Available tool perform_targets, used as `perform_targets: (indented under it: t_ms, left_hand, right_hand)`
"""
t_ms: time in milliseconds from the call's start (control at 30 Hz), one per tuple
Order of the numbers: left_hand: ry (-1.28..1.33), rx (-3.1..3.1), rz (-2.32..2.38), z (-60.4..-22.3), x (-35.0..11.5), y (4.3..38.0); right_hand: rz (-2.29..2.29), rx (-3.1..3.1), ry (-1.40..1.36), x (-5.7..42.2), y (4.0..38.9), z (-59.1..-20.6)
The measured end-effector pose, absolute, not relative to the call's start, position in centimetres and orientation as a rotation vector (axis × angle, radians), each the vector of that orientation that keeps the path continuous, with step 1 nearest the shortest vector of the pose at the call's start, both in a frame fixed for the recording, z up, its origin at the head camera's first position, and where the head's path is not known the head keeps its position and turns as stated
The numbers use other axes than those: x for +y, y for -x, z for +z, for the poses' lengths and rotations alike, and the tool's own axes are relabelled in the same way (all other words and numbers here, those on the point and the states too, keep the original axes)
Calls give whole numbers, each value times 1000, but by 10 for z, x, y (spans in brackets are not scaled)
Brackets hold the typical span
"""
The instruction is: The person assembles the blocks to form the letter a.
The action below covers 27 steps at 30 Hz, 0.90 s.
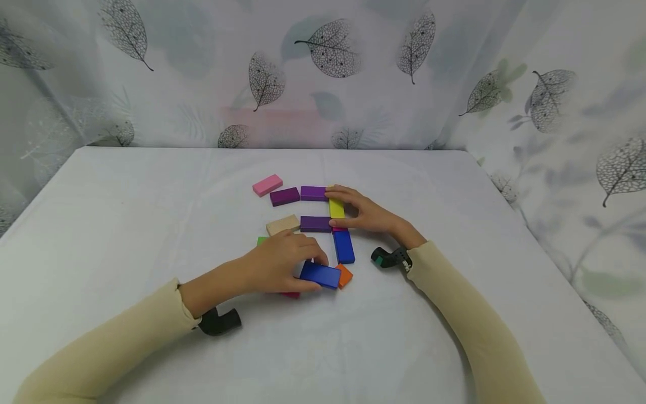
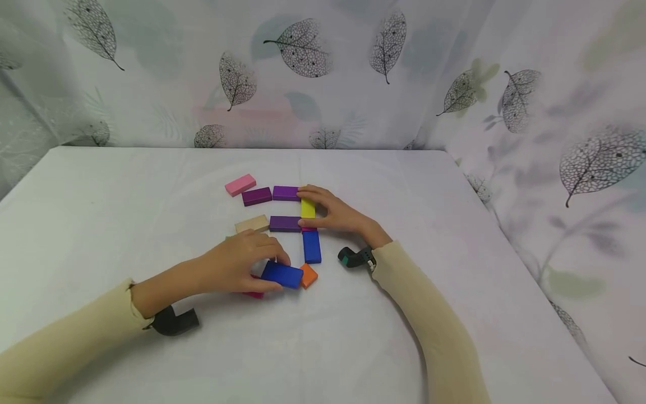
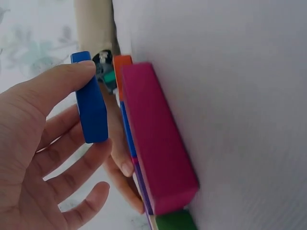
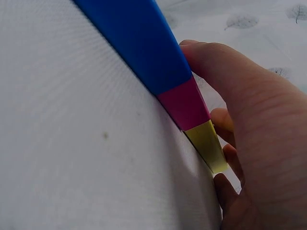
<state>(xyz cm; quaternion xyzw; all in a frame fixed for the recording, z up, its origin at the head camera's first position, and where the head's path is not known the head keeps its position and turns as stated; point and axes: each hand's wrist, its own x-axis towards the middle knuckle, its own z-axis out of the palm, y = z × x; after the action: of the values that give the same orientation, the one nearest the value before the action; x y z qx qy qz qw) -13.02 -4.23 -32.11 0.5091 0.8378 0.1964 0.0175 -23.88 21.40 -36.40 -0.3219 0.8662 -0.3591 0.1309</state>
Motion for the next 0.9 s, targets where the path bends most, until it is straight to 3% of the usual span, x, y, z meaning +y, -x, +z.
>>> perform_targets:
  t_ms: [400,900]
  left_hand:
    - [-1624,2683,481,-328,-34,100]
    - [-1484,2671,314,-331,-33,97]
  right_hand:
    - [-1035,2529,946,213,239,-364]
    - [-1029,2540,920,212,239,-365]
